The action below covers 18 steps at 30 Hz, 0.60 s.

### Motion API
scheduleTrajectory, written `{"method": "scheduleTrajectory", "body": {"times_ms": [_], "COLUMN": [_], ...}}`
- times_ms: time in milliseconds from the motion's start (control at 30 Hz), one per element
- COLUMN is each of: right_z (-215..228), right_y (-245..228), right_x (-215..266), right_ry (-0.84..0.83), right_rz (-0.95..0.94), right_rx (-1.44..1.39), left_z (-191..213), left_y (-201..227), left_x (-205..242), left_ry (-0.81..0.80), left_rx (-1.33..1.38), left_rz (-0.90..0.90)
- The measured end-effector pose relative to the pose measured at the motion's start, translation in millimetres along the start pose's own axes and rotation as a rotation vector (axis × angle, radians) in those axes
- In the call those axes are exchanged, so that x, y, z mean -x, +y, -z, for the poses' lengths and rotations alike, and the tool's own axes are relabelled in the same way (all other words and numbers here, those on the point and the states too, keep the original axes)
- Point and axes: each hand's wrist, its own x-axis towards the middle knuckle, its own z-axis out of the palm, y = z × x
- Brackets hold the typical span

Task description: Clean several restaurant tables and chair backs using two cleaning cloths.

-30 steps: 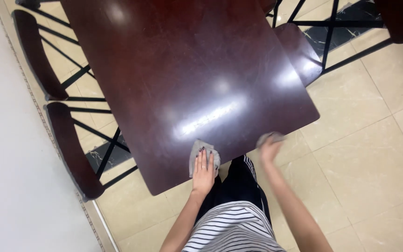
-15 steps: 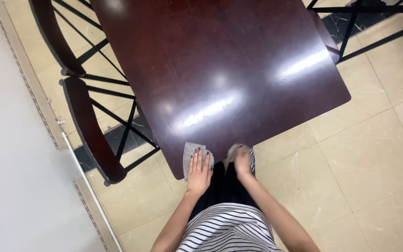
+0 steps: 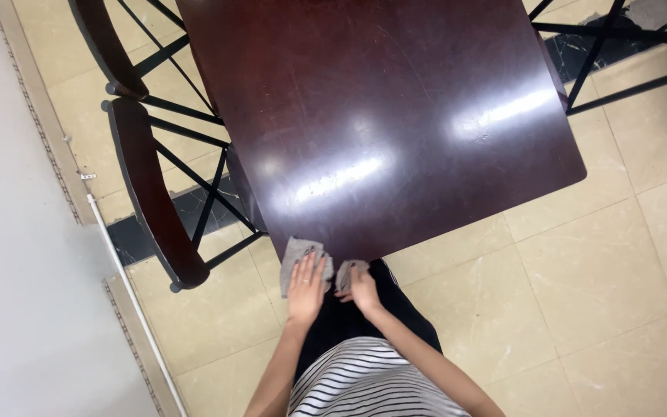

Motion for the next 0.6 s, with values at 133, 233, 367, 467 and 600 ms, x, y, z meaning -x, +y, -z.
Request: {"method": "scheduleTrajectory", "body": {"times_ms": [133,233,367,467,600], "right_z": [40.8,78.8,103.3,91.4,104.6], "right_y": [-63.7,-149.0,-213.0,-181.1,-157.8], "right_x": [36.0,32.3,-15.0,-9.8,21.9], "right_ry": [0.009,0.183,0.328,0.054,-0.212], "right_rz": [0.274,0.659,1.165,1.215,0.987], "right_rx": [0.885,1.174,1.216,1.356,1.664], "left_z": [15.3,15.1,27.8,34.3,19.9], "left_y": [4.6,15.0,42.5,62.6,81.7], "left_x": [-6.8,-49.7,-98.6,-97.7,-45.3], "left_ry": [0.105,0.18,0.264,0.154,0.038], "left_rx": [0.207,0.218,0.231,0.222,0.237], "left_rz": [0.109,0.208,0.286,0.275,0.143]}}
